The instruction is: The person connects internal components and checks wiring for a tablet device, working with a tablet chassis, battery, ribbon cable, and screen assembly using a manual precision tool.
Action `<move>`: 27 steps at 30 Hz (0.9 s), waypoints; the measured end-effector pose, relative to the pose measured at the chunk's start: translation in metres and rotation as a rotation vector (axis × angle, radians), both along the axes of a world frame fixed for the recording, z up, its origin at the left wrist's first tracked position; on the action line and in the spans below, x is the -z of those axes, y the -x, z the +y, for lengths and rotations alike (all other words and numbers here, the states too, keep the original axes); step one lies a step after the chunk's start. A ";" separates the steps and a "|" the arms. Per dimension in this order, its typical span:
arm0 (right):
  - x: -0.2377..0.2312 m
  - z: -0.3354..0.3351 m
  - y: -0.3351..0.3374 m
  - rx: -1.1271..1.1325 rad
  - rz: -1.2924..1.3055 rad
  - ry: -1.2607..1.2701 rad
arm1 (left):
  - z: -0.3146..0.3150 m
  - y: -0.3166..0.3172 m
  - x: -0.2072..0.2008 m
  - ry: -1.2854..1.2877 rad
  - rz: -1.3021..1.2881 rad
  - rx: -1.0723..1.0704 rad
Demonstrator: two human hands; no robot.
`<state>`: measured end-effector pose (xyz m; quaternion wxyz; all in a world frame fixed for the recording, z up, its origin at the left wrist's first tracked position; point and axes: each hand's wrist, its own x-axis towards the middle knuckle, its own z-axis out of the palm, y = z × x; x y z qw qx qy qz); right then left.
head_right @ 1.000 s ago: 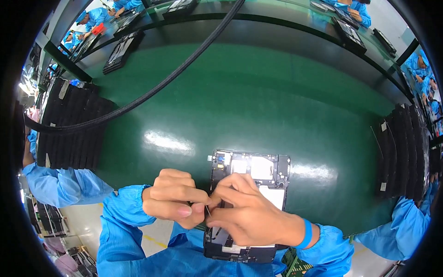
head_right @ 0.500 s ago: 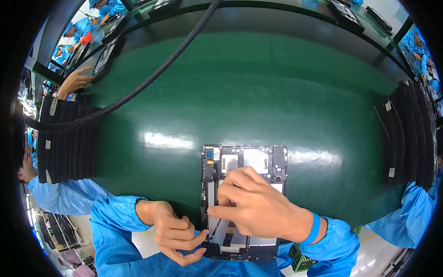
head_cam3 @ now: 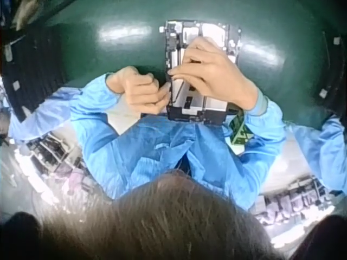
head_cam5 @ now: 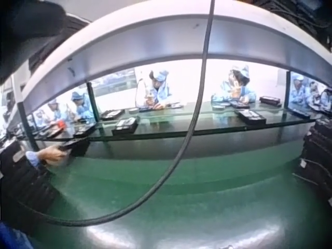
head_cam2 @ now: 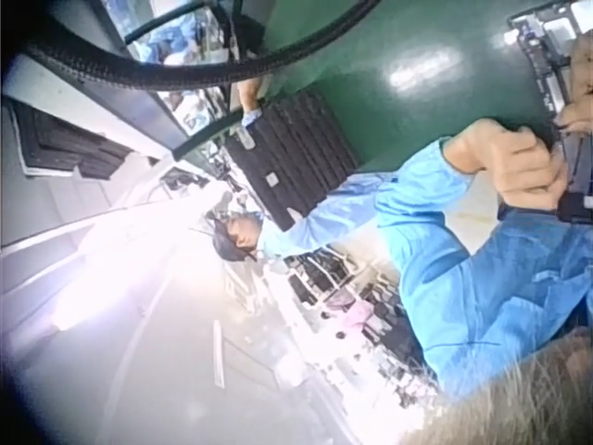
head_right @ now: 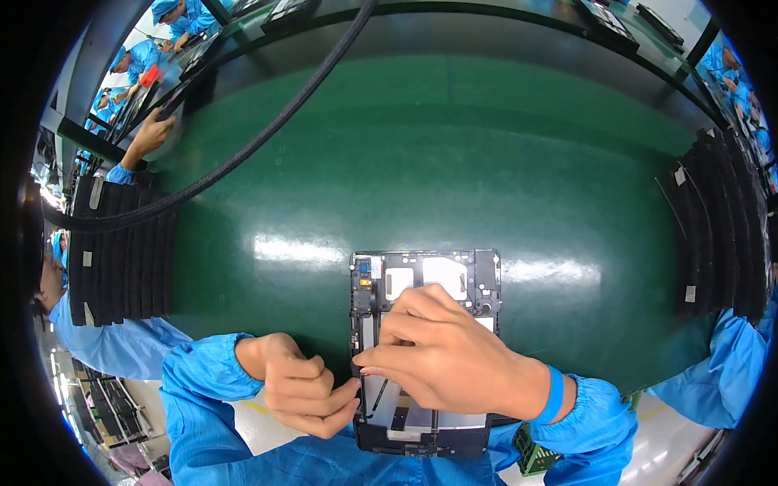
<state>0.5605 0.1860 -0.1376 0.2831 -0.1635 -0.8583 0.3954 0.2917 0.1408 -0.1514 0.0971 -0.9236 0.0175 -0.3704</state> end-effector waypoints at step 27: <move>0.004 0.002 0.000 0.030 -0.009 -0.015 | 0.007 -0.003 0.001 -0.106 0.027 -0.049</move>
